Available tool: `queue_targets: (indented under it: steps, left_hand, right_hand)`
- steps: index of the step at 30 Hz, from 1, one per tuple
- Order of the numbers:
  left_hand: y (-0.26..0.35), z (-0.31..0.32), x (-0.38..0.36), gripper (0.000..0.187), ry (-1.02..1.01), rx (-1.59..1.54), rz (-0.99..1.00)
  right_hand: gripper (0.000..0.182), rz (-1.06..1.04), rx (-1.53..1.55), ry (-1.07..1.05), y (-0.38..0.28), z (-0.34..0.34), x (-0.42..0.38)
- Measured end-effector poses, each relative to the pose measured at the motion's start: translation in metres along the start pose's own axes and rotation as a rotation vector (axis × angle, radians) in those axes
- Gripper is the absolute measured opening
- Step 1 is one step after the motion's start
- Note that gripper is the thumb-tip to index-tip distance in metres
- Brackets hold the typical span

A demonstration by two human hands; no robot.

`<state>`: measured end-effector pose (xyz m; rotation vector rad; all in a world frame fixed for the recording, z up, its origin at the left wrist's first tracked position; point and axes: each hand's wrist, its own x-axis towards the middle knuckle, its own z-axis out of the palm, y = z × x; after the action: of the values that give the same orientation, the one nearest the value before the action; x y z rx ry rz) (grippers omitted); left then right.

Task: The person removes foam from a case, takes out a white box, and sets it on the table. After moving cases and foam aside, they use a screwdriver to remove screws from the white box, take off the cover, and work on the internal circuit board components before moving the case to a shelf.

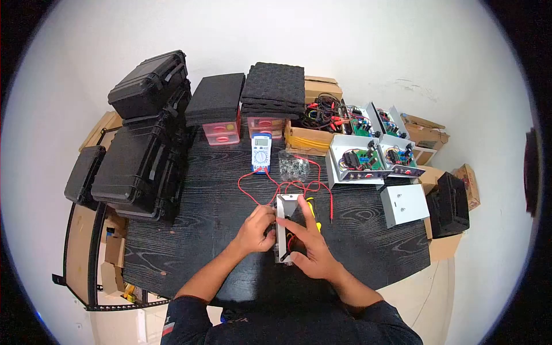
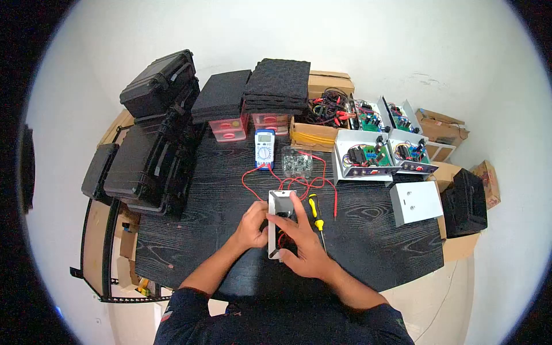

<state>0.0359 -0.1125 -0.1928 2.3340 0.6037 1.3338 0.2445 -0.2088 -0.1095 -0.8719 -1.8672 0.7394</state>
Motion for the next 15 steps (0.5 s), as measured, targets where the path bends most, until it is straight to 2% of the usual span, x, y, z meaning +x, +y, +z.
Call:
queue_targets:
  steps: [4, 7, 13, 15]
  left_hand:
    - [-0.008, 0.002, -0.002, 0.022, -0.008, 0.034, 0.002]
    - [-0.008, 0.006, -0.004, 0.02, 0.091, -0.061, -0.069]
    - [-0.006, 0.012, -0.005, 0.014, 0.13, -0.084, -0.07]
    - [-0.006, 0.009, -0.004, 0.013, 0.091, -0.059, -0.074]
  right_hand:
    - [0.067, -0.009, -0.016, 0.002, 0.002, 0.001, 0.0]
    - [0.067, -0.008, -0.006, 0.003, 0.002, 0.001, 0.0]
    - [0.067, -0.009, 0.003, 0.012, 0.003, 0.003, -0.001]
    - [0.068, -0.009, 0.008, 0.014, 0.003, 0.003, -0.002]
